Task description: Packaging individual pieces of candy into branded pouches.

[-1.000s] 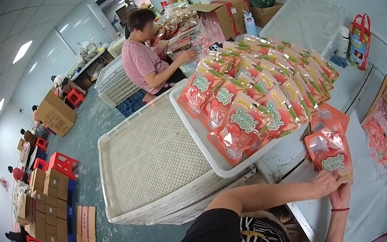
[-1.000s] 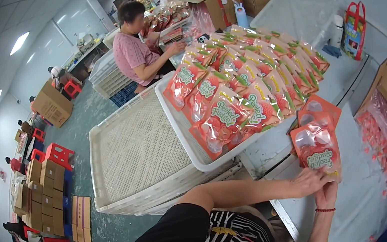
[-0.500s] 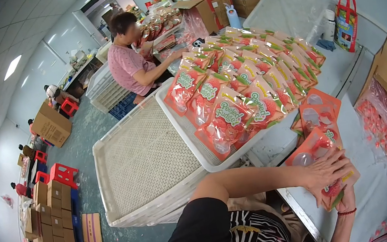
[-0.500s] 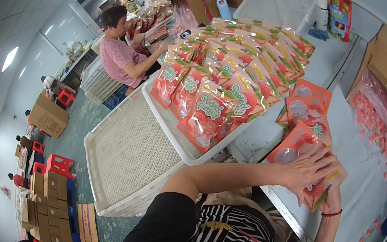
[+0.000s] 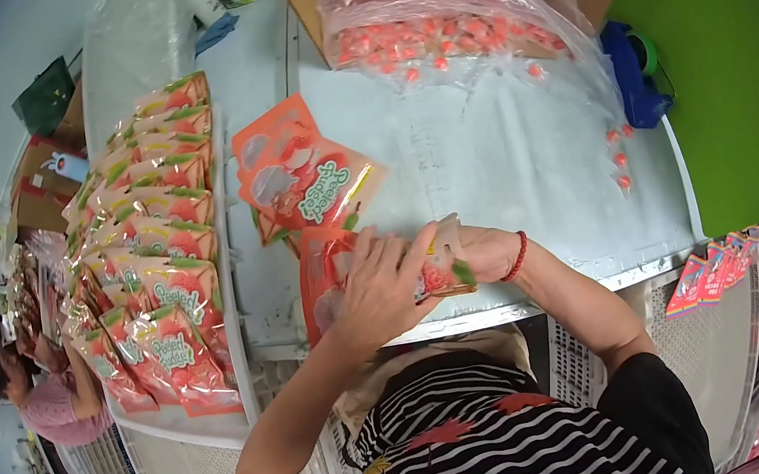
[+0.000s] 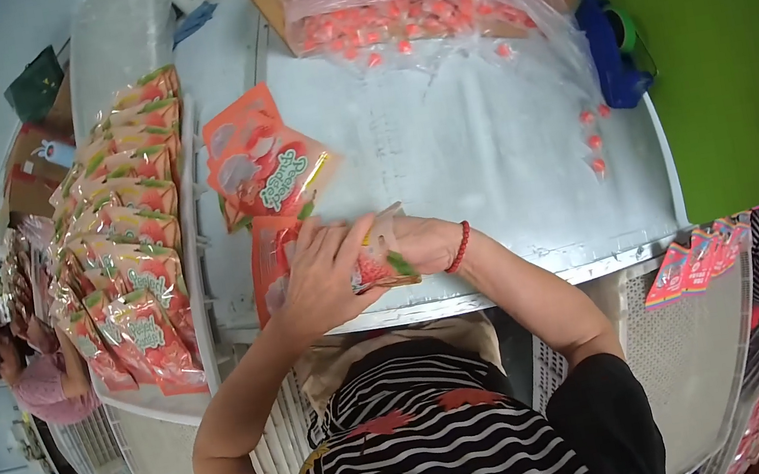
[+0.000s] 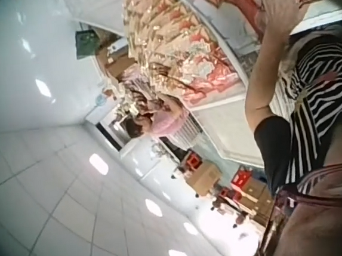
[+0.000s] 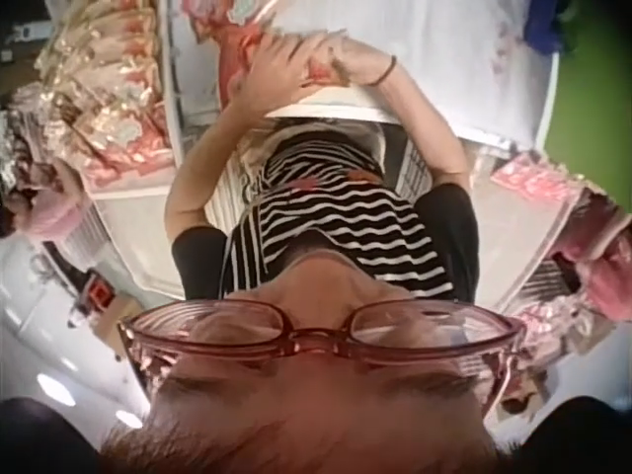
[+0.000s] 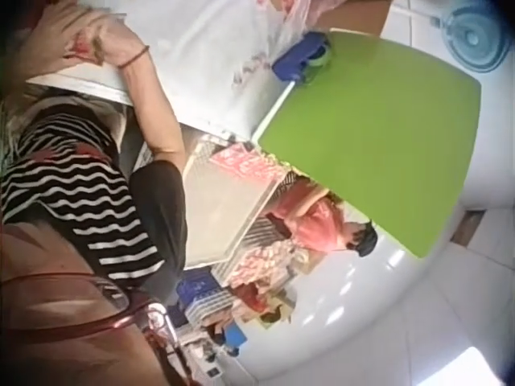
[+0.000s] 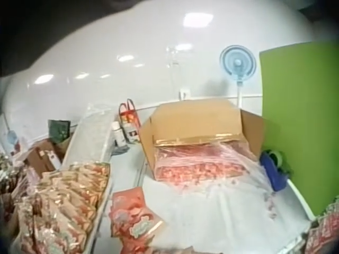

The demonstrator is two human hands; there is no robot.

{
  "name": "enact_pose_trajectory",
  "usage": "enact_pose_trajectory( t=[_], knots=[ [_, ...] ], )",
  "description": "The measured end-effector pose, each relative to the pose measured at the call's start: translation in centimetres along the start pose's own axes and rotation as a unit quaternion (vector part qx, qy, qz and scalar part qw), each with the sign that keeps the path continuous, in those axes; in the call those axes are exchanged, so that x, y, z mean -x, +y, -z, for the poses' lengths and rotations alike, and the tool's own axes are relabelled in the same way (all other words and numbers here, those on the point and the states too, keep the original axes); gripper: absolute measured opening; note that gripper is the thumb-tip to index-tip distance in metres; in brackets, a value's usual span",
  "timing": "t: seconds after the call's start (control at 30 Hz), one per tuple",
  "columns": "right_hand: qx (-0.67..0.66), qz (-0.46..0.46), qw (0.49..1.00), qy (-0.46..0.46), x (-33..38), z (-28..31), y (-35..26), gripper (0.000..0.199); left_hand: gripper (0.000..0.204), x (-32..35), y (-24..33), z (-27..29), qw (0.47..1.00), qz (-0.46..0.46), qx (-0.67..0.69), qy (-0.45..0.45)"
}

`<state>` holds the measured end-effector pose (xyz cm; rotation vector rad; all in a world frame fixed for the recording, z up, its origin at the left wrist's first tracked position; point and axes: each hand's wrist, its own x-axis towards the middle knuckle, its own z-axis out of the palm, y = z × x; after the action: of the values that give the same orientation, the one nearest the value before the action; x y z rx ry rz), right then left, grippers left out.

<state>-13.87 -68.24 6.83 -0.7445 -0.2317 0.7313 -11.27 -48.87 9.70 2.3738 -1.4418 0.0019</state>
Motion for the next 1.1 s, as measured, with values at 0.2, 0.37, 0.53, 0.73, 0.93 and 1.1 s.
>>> enact_pose_trajectory(
  t=[0.2,0.37,0.53,0.73,0.93,1.1],
  knots=[
    [0.223,-0.042,0.974,-0.001,0.2,0.7,-1.1,0.031,0.109,-1.3,1.4,1.0,0.977,0.103,0.181,-0.035],
    [0.458,-0.053,0.886,-0.044,-1.2,0.8,-6.5,0.027,0.098,-1.6,-0.4,0.6,0.980,0.144,0.137,-0.013],
    [0.523,0.091,0.767,0.361,-3.8,10.8,-9.2,0.020,0.073,0.3,-1.8,-1.9,0.972,0.168,-0.106,0.122],
    [0.823,0.258,0.307,0.403,-10.4,20.4,-16.8,0.040,0.092,0.4,-3.0,-3.0,0.979,0.201,0.019,0.006],
    [0.796,-0.053,0.498,0.340,-17.9,16.3,-20.5,0.064,0.115,-0.6,-4.6,-1.5,0.973,0.223,0.037,-0.041],
    [0.855,0.041,0.357,0.375,-17.6,21.0,-16.2,0.062,0.118,0.1,-4.9,-2.4,0.972,0.223,0.066,-0.018]
  ],
)
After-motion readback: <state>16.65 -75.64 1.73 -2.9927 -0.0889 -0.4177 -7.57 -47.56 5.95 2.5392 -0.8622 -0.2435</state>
